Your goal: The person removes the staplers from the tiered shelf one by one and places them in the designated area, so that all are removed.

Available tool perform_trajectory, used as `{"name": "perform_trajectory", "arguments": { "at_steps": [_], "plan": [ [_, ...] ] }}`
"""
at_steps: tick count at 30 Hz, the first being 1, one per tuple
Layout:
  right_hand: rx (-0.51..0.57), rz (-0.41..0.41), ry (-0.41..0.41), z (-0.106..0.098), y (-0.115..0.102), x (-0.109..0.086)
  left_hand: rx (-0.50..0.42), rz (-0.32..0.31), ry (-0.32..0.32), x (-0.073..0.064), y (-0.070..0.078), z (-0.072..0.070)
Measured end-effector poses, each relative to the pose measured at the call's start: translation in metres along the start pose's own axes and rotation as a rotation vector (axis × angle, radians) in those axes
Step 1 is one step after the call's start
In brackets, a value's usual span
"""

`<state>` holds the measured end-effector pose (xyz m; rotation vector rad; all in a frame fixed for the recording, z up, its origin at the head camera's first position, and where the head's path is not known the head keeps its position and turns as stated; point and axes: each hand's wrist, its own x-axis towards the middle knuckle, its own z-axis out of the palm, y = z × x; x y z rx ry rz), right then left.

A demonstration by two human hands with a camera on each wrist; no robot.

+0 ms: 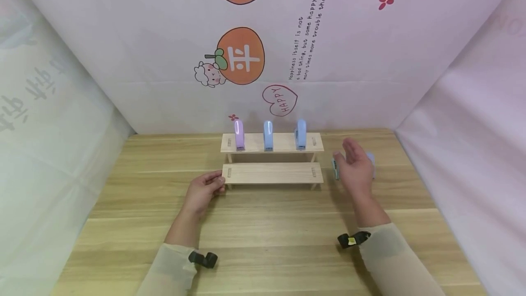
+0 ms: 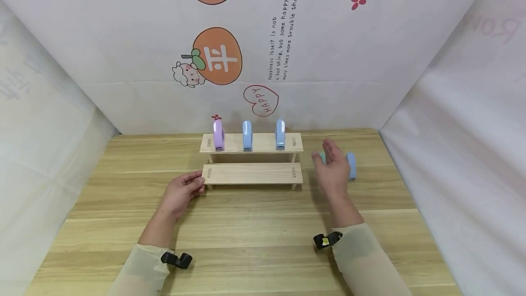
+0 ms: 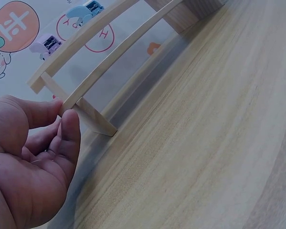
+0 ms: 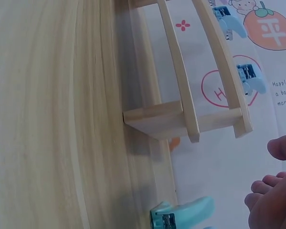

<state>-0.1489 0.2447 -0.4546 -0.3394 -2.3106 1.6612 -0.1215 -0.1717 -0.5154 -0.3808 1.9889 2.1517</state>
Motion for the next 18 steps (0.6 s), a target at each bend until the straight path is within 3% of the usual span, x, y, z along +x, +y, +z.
{"name": "perform_trajectory", "arguments": {
  "at_steps": [10, 18],
  "plan": [
    [0.035, -0.049, -0.005, 0.014, -0.004, -0.003, -0.006, -0.004, -0.005, -0.001, 0.000, 0.000],
    [0.019, -0.022, -0.045, 0.025, -0.012, -0.007, -0.004, 0.001, -0.004, 0.000, 0.000, 0.000]
  ]
}}
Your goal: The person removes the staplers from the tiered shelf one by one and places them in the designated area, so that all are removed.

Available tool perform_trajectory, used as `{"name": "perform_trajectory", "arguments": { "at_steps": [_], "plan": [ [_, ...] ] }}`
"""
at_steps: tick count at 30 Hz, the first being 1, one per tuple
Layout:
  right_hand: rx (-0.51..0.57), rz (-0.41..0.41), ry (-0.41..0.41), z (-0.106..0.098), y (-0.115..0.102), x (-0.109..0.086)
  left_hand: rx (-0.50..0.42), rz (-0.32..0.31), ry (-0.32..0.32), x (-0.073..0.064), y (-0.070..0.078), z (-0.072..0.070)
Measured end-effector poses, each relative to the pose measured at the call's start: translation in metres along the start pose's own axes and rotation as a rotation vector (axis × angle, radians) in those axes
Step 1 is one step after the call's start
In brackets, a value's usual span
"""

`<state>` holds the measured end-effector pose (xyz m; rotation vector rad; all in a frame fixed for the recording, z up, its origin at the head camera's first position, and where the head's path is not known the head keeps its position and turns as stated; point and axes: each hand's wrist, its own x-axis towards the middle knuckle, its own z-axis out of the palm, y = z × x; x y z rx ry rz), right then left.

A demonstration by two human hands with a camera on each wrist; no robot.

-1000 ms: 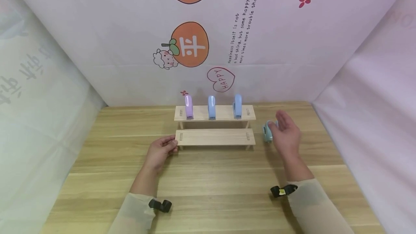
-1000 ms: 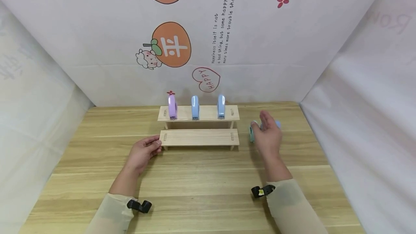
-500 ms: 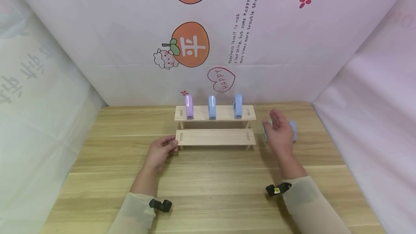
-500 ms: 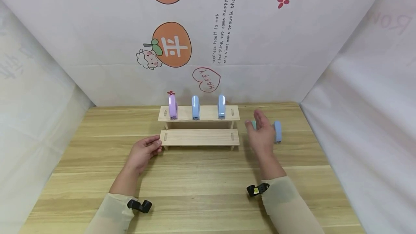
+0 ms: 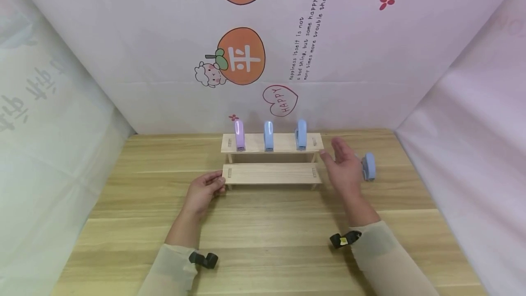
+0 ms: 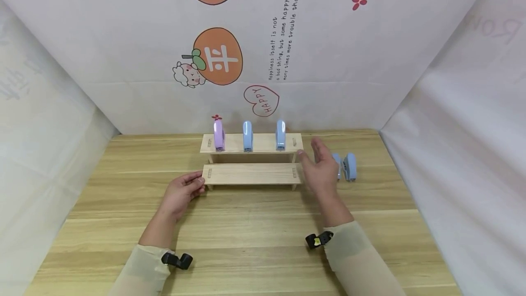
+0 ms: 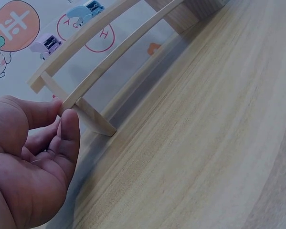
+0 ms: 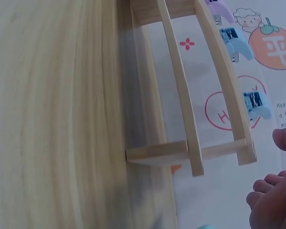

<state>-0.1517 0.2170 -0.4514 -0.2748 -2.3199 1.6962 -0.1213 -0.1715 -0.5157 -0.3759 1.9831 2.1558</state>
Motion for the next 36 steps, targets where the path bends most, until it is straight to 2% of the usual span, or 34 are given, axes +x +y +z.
{"name": "perform_trajectory", "arguments": {
  "at_steps": [6, 9, 16, 31, 36],
  "plan": [
    [0.074, -0.059, -0.007, 0.008, -0.002, -0.002, 0.014, 0.003, 0.000, 0.001, -0.001, 0.000],
    [0.090, -0.052, -0.021, 0.011, -0.005, -0.003, 0.015, 0.002, 0.002, 0.002, -0.002, -0.001],
    [0.039, -0.072, -0.046, 0.018, -0.008, -0.001, 0.016, 0.001, 0.008, 0.003, -0.003, -0.001],
    [0.035, -0.131, -0.045, 0.025, -0.016, -0.003, 0.021, 0.005, 0.009, 0.003, -0.001, 0.000],
    [0.026, -0.118, -0.075, 0.029, -0.018, -0.003, 0.016, 0.000, 0.010, 0.003, -0.002, -0.001]
  ]
}}
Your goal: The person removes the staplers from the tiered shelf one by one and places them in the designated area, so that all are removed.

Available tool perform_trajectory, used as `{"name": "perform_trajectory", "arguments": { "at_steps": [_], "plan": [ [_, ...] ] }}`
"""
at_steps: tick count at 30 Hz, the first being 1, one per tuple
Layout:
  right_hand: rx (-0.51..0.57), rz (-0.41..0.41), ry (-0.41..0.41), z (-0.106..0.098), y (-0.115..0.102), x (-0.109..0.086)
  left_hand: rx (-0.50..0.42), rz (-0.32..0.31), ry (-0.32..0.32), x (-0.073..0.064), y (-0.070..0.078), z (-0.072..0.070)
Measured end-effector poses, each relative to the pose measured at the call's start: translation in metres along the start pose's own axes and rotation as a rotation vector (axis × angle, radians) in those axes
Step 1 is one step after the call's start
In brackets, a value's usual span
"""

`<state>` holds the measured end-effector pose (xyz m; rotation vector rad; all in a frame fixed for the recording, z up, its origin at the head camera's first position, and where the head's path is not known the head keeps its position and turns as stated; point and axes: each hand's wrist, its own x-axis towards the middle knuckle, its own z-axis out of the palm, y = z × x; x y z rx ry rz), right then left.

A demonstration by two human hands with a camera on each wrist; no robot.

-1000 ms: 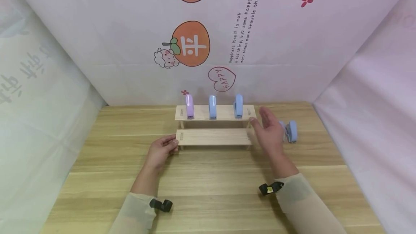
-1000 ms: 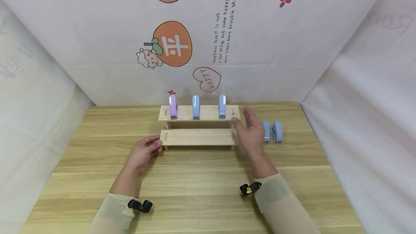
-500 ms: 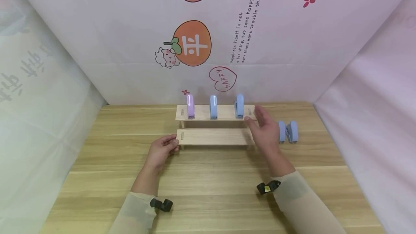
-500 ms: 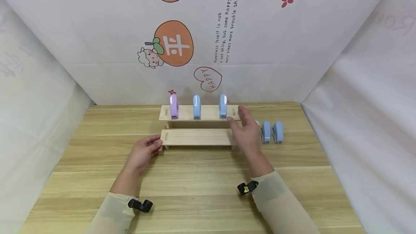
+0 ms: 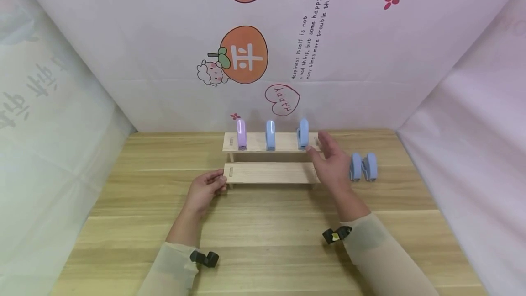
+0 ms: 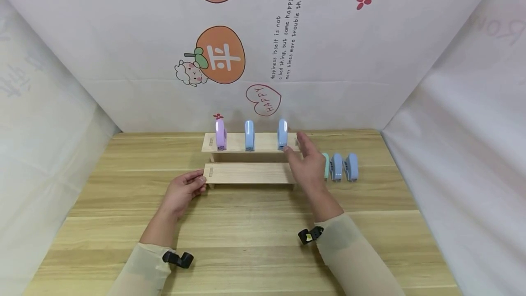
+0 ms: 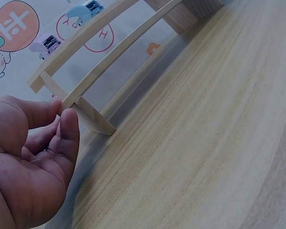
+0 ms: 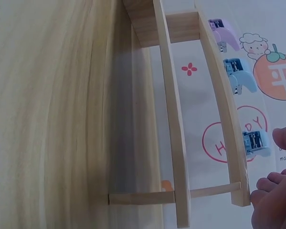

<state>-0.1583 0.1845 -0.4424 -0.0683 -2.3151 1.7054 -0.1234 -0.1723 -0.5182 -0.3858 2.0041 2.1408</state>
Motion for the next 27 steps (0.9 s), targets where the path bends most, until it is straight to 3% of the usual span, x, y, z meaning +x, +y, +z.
{"name": "perform_trajectory", "arguments": {
  "at_steps": [5, 18, 27],
  "plan": [
    [-0.032, 0.021, -0.020, 0.004, -0.002, 0.002, -0.001, 0.006, -0.001, -0.002, 0.000, 0.001],
    [-0.027, -0.036, -0.010, 0.015, -0.005, 0.008, -0.034, 0.018, -0.012, 0.000, -0.002, 0.001],
    [-0.062, -0.026, -0.031, 0.021, -0.008, 0.009, -0.039, 0.026, -0.010, -0.001, -0.002, 0.000]
  ]
}}
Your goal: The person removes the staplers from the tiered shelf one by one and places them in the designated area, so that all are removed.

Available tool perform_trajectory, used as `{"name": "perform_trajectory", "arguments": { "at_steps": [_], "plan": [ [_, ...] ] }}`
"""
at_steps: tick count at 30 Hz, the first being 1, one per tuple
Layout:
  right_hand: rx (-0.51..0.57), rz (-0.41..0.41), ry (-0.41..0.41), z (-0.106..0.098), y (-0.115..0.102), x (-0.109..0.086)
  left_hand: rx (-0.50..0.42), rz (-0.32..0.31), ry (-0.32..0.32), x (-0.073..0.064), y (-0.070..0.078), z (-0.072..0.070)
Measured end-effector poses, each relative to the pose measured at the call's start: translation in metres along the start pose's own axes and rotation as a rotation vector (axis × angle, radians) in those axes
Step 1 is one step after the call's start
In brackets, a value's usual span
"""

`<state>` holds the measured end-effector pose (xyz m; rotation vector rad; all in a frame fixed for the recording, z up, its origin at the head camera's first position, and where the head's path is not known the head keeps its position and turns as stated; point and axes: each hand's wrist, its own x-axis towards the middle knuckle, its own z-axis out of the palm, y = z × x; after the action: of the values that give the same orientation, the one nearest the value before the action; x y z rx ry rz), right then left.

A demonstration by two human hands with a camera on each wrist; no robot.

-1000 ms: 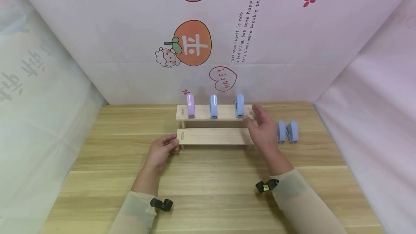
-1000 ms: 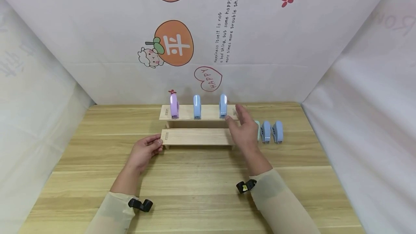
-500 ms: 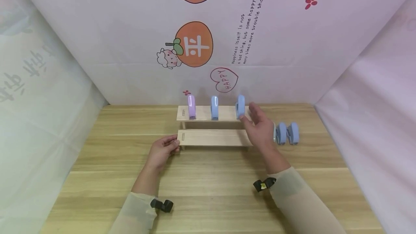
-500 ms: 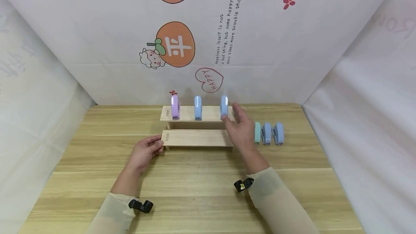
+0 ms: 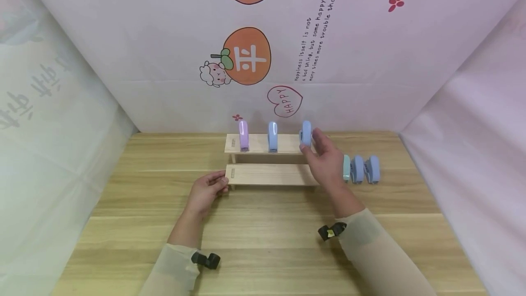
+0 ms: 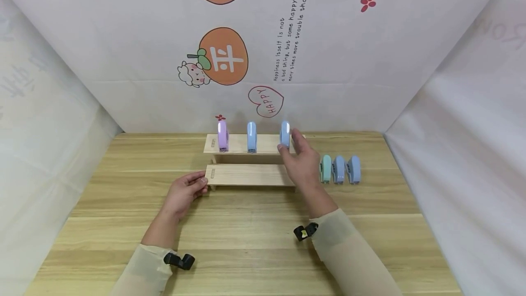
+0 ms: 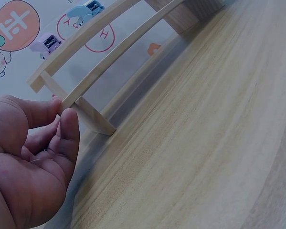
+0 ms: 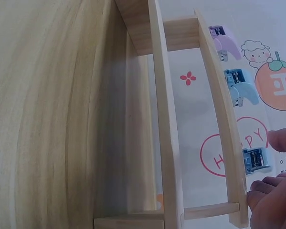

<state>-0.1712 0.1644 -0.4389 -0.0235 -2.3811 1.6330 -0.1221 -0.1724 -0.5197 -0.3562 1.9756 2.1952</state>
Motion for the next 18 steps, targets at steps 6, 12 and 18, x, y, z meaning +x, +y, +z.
{"name": "perform_trajectory", "arguments": {
  "at_steps": [6, 12, 18],
  "plan": [
    [-0.055, 0.010, -0.002, 0.0020, -0.0051, 0.0011, 0.000, 0.001, 0.003, -0.0013, 0.0009, 0.0005],
    [-0.120, 0.054, -0.009, 0.0037, -0.0097, 0.0031, 0.007, 0.000, 0.005, -0.0011, 0.0003, 0.0008],
    [-0.103, 0.006, 0.004, 0.0072, -0.0105, 0.0047, 0.000, 0.007, 0.003, 0.0008, -0.0010, -0.0002]
  ]
}}
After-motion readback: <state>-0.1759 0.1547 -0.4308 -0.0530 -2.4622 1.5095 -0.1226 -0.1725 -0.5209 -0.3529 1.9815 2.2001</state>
